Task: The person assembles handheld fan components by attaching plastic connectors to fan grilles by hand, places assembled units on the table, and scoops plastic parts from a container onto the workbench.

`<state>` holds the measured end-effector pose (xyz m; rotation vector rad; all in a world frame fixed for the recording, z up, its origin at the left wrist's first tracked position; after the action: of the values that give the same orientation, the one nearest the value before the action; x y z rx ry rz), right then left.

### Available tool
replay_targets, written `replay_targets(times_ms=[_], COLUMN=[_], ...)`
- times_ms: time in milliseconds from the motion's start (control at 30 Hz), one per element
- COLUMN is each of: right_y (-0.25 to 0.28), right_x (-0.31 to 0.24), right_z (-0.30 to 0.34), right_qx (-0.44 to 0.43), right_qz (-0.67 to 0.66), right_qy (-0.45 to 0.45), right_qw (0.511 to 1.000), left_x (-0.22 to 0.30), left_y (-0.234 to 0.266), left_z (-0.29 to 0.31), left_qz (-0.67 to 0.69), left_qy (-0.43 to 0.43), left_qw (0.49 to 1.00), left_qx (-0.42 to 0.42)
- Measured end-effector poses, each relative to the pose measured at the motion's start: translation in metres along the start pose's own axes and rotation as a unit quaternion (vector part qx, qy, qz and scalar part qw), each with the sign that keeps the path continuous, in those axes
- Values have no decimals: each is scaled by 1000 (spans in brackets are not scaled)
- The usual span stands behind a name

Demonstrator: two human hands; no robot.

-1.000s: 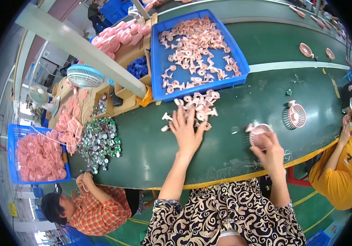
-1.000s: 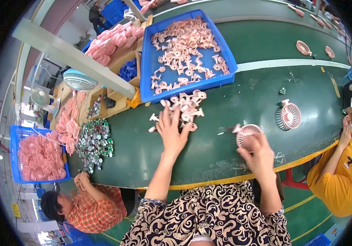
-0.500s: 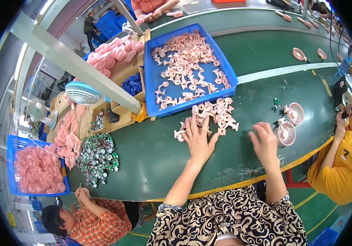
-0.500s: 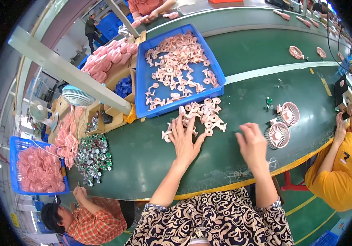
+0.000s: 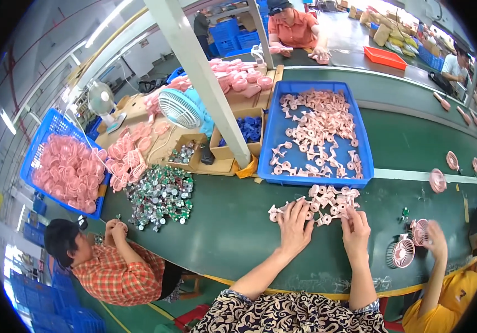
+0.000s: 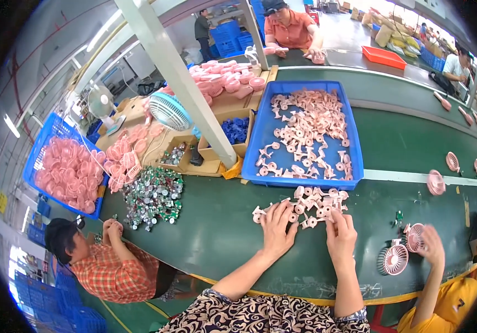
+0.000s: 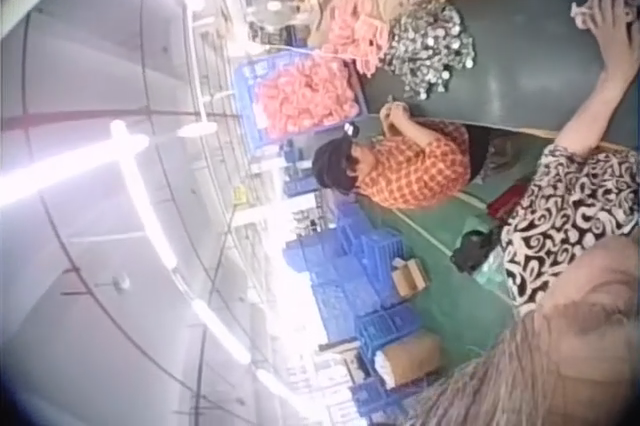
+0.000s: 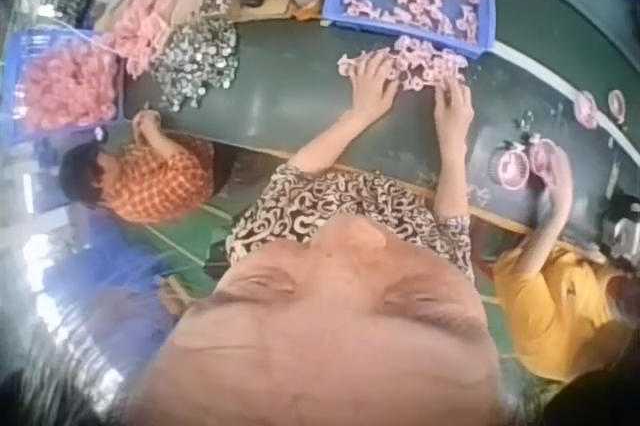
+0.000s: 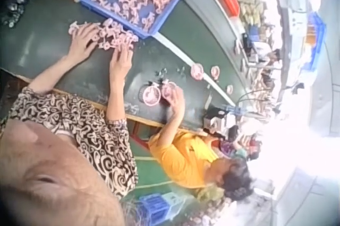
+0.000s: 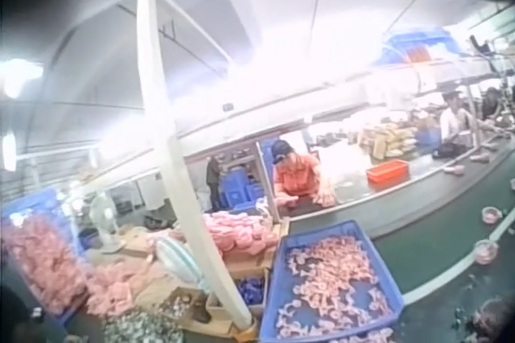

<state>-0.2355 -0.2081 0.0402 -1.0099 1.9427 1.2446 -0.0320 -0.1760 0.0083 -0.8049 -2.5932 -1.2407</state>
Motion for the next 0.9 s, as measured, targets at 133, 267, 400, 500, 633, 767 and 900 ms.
replay_targets(times_ms=[133,267,400,500,633,767,900], right_y=[-5,-1,3,-4,-4,-5,-3], right_x=[16,20,35,54,46,49,48], right_z=[4,7,11,12,14,16,15], right_qx=[8,27,21,-8,-14,-18,-3], right_qz=[-36,-68,-83,-131,-155,-178,-178], right_qy=[-44,-26,-62,-137,-135,-124,-118], right_qw=[998,997,994,982,979,976,977], left_x=[-1,-4,-1,4,13,31,42], left_y=[1,0,0,11,26,26,7], left_z=[-4,-4,-4,-5,-2,-2,5], left_qz=[-8,-21,-24,-31,35,142,195], left_qy=[15,-5,-3,-3,-64,-142,-164], left_qw=[1000,1000,1000,999,992,975,967], left_qx=[4,13,9,44,102,100,28])
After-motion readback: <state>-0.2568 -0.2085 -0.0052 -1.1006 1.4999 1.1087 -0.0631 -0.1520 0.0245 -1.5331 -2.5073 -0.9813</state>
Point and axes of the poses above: each hand's wrist, its own z-axis away from the middle knuckle, its own y-axis out of the back of the hand, x = y × z, the point moved 8 cm from there along -z, towards the middle knuckle, and after that the axes turned 13 degrees about -y, right-handed, at the moved point
